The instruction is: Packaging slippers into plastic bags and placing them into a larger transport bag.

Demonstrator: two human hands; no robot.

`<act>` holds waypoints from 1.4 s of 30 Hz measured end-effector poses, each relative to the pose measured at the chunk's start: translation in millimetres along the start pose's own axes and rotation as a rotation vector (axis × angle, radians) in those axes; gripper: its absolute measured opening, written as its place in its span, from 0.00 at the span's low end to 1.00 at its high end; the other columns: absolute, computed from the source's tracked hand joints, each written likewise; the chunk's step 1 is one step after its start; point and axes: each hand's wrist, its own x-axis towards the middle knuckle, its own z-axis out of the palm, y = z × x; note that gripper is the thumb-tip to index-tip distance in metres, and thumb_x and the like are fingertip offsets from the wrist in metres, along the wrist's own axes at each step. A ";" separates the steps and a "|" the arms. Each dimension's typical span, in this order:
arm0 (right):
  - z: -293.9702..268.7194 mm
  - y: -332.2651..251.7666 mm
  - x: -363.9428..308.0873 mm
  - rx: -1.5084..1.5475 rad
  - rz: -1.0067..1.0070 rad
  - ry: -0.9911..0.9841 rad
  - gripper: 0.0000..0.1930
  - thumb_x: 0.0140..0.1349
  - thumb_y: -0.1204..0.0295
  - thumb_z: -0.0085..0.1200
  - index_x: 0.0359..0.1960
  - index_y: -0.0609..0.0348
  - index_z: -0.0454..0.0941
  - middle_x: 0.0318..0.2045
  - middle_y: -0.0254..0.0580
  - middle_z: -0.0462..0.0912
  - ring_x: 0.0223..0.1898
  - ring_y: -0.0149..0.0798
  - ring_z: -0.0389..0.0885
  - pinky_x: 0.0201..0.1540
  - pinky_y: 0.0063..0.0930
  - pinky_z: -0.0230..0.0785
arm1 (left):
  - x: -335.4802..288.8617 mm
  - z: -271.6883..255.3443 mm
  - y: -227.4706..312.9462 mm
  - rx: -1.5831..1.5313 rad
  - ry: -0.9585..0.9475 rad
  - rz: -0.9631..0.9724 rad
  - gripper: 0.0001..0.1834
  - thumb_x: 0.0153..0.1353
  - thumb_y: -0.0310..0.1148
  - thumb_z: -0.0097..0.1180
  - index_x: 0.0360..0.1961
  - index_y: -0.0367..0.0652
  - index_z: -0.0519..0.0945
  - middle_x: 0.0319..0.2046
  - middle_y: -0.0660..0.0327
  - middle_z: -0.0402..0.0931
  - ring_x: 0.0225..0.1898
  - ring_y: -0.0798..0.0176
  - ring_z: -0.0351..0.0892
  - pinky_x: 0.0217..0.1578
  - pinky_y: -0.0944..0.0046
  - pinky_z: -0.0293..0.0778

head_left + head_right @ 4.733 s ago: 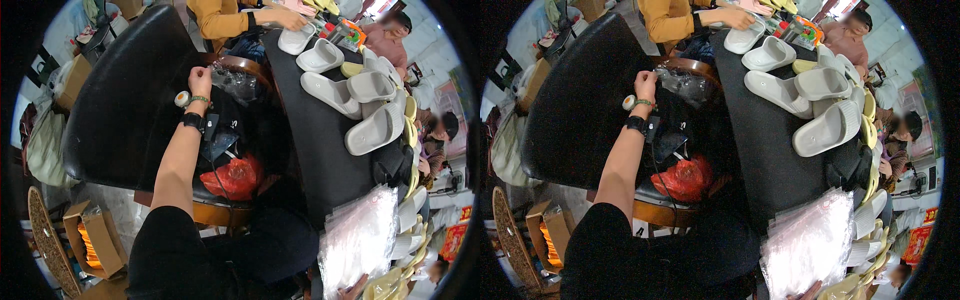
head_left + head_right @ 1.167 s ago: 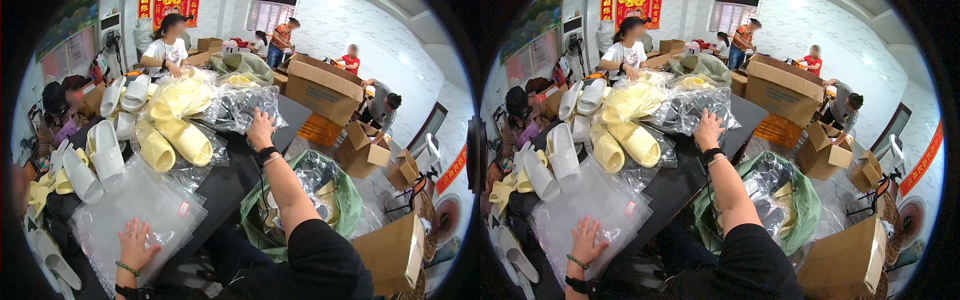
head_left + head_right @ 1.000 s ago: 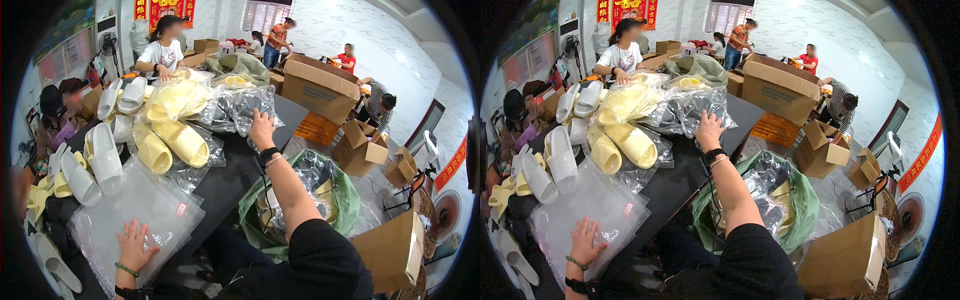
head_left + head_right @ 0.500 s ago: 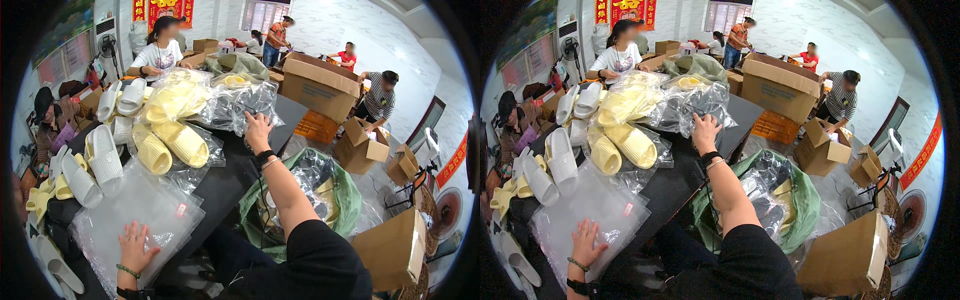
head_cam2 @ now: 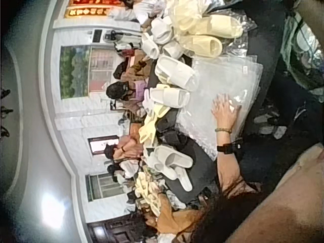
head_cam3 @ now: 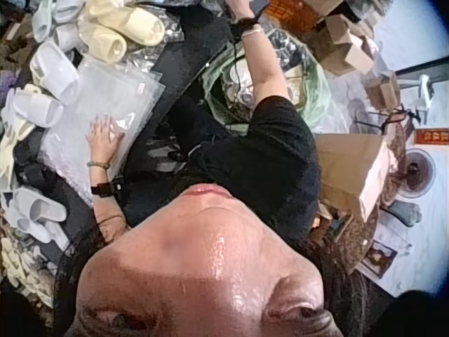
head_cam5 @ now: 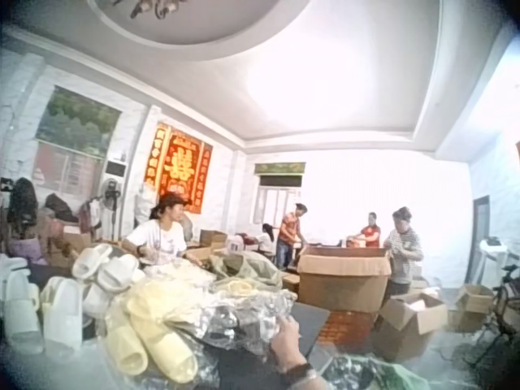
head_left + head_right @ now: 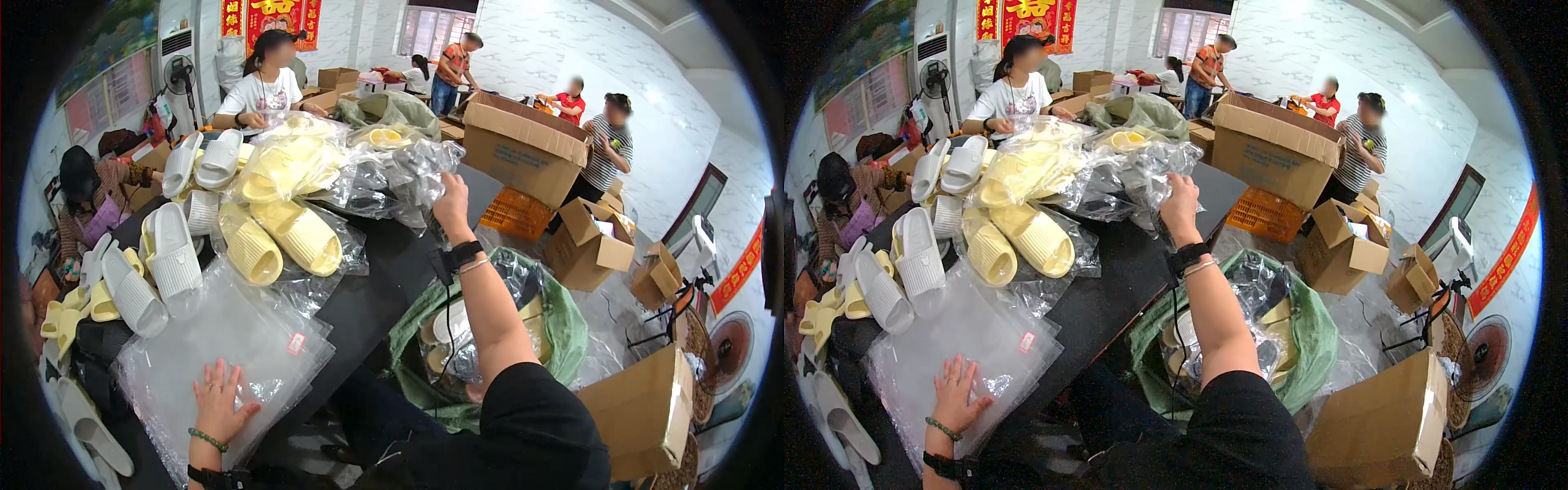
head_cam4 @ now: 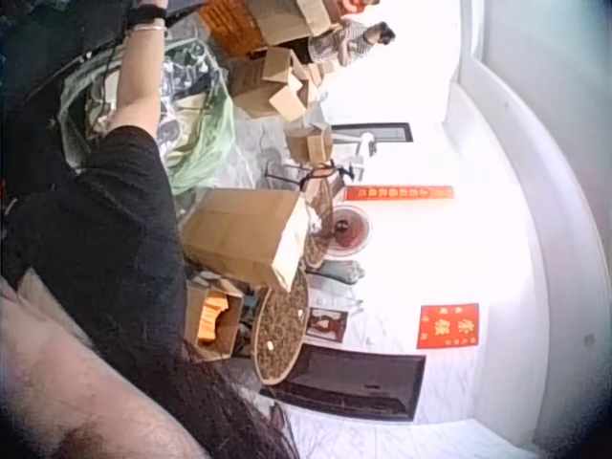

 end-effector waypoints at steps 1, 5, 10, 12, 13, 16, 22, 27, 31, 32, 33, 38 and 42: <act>-5.0 -5.7 2.8 0.002 -0.002 0.000 0.25 0.46 0.88 0.51 0.48 0.56 0.80 0.43 0.51 0.78 0.48 0.62 0.73 0.52 0.43 0.68 | -0.9 -0.2 -0.9 -0.001 0.002 -0.002 0.47 0.55 0.64 0.59 0.71 0.50 0.63 0.75 0.46 0.47 0.75 0.37 0.41 0.68 0.27 0.38; -29.6 -34.8 13.9 0.193 -0.102 0.117 0.27 0.42 0.91 0.47 0.48 0.60 0.78 0.43 0.54 0.77 0.47 0.60 0.74 0.50 0.44 0.68 | -0.2 0.5 1.0 -0.005 0.023 0.001 0.46 0.56 0.64 0.58 0.70 0.49 0.64 0.75 0.46 0.47 0.75 0.37 0.40 0.67 0.27 0.38; -64.2 -121.9 12.7 0.502 -0.352 0.147 0.25 0.44 0.86 0.56 0.49 0.63 0.79 0.45 0.48 0.79 0.54 0.51 0.75 0.59 0.36 0.67 | -0.2 -1.8 2.0 0.097 0.124 0.024 0.40 0.60 0.57 0.58 0.69 0.48 0.66 0.75 0.46 0.46 0.76 0.37 0.38 0.66 0.24 0.38; -72.9 -158.5 8.2 0.566 -0.474 0.110 0.23 0.45 0.84 0.59 0.47 0.61 0.80 0.43 0.46 0.78 0.54 0.50 0.75 0.61 0.40 0.66 | 0.9 -12.0 1.4 -0.004 0.274 0.007 0.34 0.65 0.48 0.56 0.69 0.46 0.66 0.73 0.45 0.50 0.75 0.38 0.42 0.68 0.30 0.42; -72.5 -173.3 5.5 0.580 -0.530 0.070 0.22 0.45 0.82 0.61 0.46 0.60 0.80 0.42 0.45 0.78 0.54 0.50 0.75 0.61 0.42 0.66 | 1.5 -15.2 -3.9 -0.003 0.271 -0.003 0.34 0.65 0.48 0.56 0.69 0.46 0.66 0.73 0.45 0.50 0.75 0.38 0.42 0.68 0.30 0.42; -63.7 -226.5 -5.9 0.783 -0.743 -0.010 0.20 0.46 0.79 0.64 0.44 0.57 0.81 0.35 0.40 0.75 0.49 0.48 0.75 0.61 0.47 0.66 | -11.4 -24.9 -40.1 -0.684 0.541 -0.008 0.29 0.75 0.44 0.42 0.71 0.38 0.62 0.72 0.51 0.58 0.74 0.51 0.53 0.72 0.51 0.44; -32.5 -296.1 -43.8 1.051 -1.072 -0.150 0.21 0.44 0.80 0.63 0.44 0.52 0.84 0.35 0.37 0.72 0.53 0.54 0.73 0.63 0.55 0.63 | -37.6 -89.5 -66.8 -1.561 0.734 -0.103 0.42 0.71 0.66 0.33 0.71 0.41 0.61 0.70 0.46 0.58 0.72 0.49 0.56 0.69 0.48 0.51; -5.0 -323.0 -92.3 0.747 -1.351 -0.442 0.35 0.48 0.71 0.64 0.62 0.27 0.74 0.62 0.38 0.70 0.69 0.54 0.60 0.69 0.62 0.53 | -113.9 -103.5 -150.0 -1.717 1.139 -0.161 0.41 0.70 0.63 0.40 0.69 0.38 0.60 0.60 0.52 0.71 0.59 0.58 0.71 0.59 0.55 0.65; 46.8 -292.9 -133.0 0.284 -1.423 -0.791 0.45 0.50 0.74 0.62 0.71 0.24 0.59 0.74 0.42 0.53 0.72 0.56 0.54 0.72 0.57 0.49 | -143.9 -94.0 -161.8 -1.404 1.175 -0.428 0.32 0.72 0.57 0.42 0.65 0.45 0.68 0.54 0.56 0.76 0.50 0.64 0.75 0.47 0.63 0.72; 52.2 -285.5 -141.4 0.265 -1.388 -0.820 0.45 0.51 0.77 0.59 0.72 0.25 0.59 0.74 0.43 0.51 0.73 0.57 0.52 0.71 0.57 0.50 | -149.3 -87.7 -165.9 -1.330 1.128 -0.498 0.29 0.71 0.57 0.42 0.62 0.48 0.72 0.49 0.61 0.78 0.48 0.65 0.76 0.45 0.63 0.75; 58.2 -278.9 -147.6 0.245 -1.353 -0.851 0.45 0.51 0.80 0.57 0.72 0.26 0.58 0.75 0.44 0.50 0.74 0.57 0.51 0.71 0.57 0.50 | -151.1 -82.4 -166.8 -1.322 1.149 -0.507 0.29 0.71 0.57 0.42 0.62 0.48 0.72 0.49 0.61 0.78 0.48 0.65 0.76 0.45 0.63 0.75; 56.1 -263.5 -138.8 0.586 -0.749 -0.834 0.33 0.62 0.77 0.52 0.70 0.60 0.57 0.48 0.57 0.81 0.44 0.50 0.83 0.48 0.39 0.75 | -115.9 -83.5 -130.4 -0.665 0.543 -1.016 0.39 0.64 0.67 0.44 0.51 0.38 0.76 0.36 0.52 0.81 0.24 0.64 0.79 0.22 0.65 0.75; 13.4 -275.7 -128.3 0.504 -0.076 -1.567 0.42 0.68 0.48 0.52 0.70 0.66 0.49 0.24 0.50 0.83 0.26 0.42 0.84 0.33 0.35 0.76 | -105.8 -76.6 -122.8 -0.596 0.314 -0.985 0.40 0.63 0.69 0.45 0.44 0.34 0.77 0.19 0.53 0.78 0.15 0.63 0.77 0.18 0.65 0.73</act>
